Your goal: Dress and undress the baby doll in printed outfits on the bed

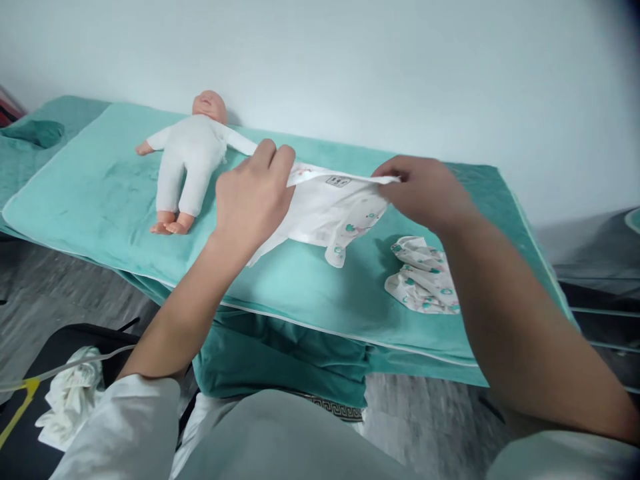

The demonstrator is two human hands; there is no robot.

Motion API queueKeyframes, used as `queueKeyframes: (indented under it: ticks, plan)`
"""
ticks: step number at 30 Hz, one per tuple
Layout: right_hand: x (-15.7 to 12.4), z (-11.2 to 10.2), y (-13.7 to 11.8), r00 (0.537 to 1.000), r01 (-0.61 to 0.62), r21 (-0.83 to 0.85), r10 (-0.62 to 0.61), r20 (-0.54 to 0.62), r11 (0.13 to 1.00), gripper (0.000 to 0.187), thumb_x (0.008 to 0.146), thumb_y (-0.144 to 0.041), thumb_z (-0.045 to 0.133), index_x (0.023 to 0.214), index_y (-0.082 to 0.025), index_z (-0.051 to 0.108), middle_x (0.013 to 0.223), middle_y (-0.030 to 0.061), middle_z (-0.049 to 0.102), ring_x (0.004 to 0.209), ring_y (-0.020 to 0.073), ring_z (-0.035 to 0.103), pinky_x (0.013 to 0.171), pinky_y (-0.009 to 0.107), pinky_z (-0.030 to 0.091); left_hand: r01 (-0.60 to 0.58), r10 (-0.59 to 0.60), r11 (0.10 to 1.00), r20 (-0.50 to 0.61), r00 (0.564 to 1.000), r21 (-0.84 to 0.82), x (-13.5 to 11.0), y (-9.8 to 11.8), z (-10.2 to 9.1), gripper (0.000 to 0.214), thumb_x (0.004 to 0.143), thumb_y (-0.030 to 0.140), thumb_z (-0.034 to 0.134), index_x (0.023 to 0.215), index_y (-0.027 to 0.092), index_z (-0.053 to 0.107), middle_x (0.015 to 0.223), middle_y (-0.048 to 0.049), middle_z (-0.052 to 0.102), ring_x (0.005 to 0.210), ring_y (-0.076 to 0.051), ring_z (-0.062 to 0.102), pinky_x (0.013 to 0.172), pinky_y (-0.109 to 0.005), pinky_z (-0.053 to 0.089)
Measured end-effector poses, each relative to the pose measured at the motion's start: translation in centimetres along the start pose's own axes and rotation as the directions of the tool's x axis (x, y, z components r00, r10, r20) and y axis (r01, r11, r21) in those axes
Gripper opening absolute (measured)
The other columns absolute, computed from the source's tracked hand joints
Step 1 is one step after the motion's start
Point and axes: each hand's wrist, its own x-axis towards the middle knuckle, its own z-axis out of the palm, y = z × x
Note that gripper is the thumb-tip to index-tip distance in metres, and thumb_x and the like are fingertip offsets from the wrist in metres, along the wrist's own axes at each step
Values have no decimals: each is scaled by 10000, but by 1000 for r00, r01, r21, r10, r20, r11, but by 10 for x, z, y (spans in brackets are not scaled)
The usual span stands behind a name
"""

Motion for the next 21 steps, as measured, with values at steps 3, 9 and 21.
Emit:
queueKeyframes:
  ticks: [3, 9, 21]
  plan:
    - [-11, 7, -9, 951, 121, 118, -81, -299, 986, 189, 831, -155, 618, 967, -195, 743, 782, 3, 645, 677, 141, 501, 679, 296, 384, 11, -10, 1000, -41, 999, 24, -2, 8, -8, 315, 1064, 382, 349, 1215, 327, 620, 1258, -47, 681, 1069, -242, 654, 815, -345, 514]
    - [-16, 35, -26, 950, 144, 90, -112, -292, 985, 266, 1020, -341, 470, 884, -199, 650, 897, 51, 644, 858, 207, 615, 803, 338, 484, -80, 82, 997, -101, 992, 15, -10, 48, -32, 289, 1035, 362, 388, 1081, 326, 672, 1087, -20, 727, 939, -241, 683, 692, -376, 482]
    - [-20, 26, -19, 959, 196, 249, -133, -249, 949, 301, 792, -158, 473, 969, -213, 711, 1013, 50, 740, 959, 236, 675, 835, 357, 530, 22, -49, 989, -192, 980, -144, -4, 45, -48, 278, 1003, 386, 394, 1013, 327, 666, 1077, -44, 698, 1038, -260, 648, 818, -361, 502]
